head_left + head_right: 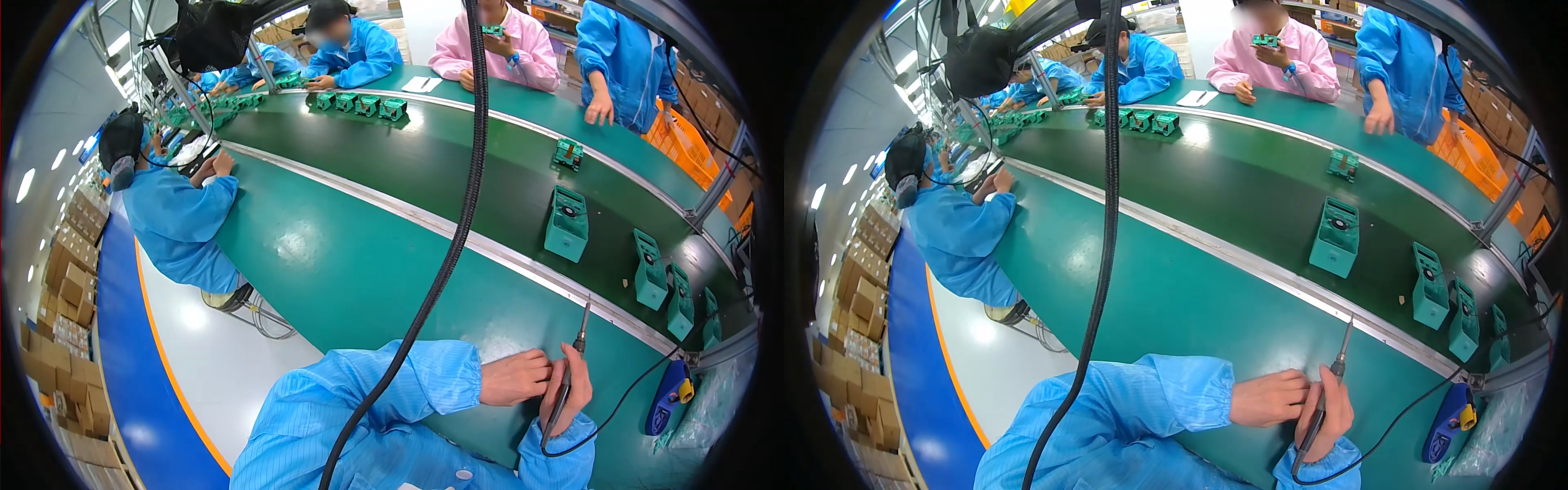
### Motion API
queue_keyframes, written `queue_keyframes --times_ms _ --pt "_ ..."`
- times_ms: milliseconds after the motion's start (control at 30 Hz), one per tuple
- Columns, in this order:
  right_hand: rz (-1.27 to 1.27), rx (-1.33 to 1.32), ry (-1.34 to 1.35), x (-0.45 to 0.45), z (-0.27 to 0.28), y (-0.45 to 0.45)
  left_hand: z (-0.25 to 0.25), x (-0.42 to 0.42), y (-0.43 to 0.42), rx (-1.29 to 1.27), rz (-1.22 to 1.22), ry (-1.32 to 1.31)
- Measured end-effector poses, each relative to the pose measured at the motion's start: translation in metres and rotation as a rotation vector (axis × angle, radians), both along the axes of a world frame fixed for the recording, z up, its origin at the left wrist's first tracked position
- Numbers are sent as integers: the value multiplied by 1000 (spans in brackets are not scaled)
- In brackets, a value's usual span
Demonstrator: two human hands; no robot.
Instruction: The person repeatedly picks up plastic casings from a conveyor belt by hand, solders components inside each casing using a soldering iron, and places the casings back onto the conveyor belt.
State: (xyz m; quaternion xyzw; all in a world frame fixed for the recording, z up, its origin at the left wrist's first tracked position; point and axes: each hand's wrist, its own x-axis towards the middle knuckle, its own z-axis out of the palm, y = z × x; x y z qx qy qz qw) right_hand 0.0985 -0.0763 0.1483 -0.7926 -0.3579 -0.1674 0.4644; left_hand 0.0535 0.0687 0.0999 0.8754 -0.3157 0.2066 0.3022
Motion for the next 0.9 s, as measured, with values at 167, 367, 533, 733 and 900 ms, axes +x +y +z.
queue_keyframes --times_ms 167,367,533,733,900 --pt "16 17 -25 1 1 3 -2 0 2 -26 -11 2" --pt "21 13 -22 -2 -1 6 -2 -2 5 -71 -25 -18" --pt "17 2 -29 -4 0 10 -3 -2 8 -94 -39 -15" --pt "16 7 -32 -4 -3 13 2 -4 12 -88 -30 -28" --pt "12 -15 -31 -5 -3 14 -2 -4 14 -93 -40 -16"
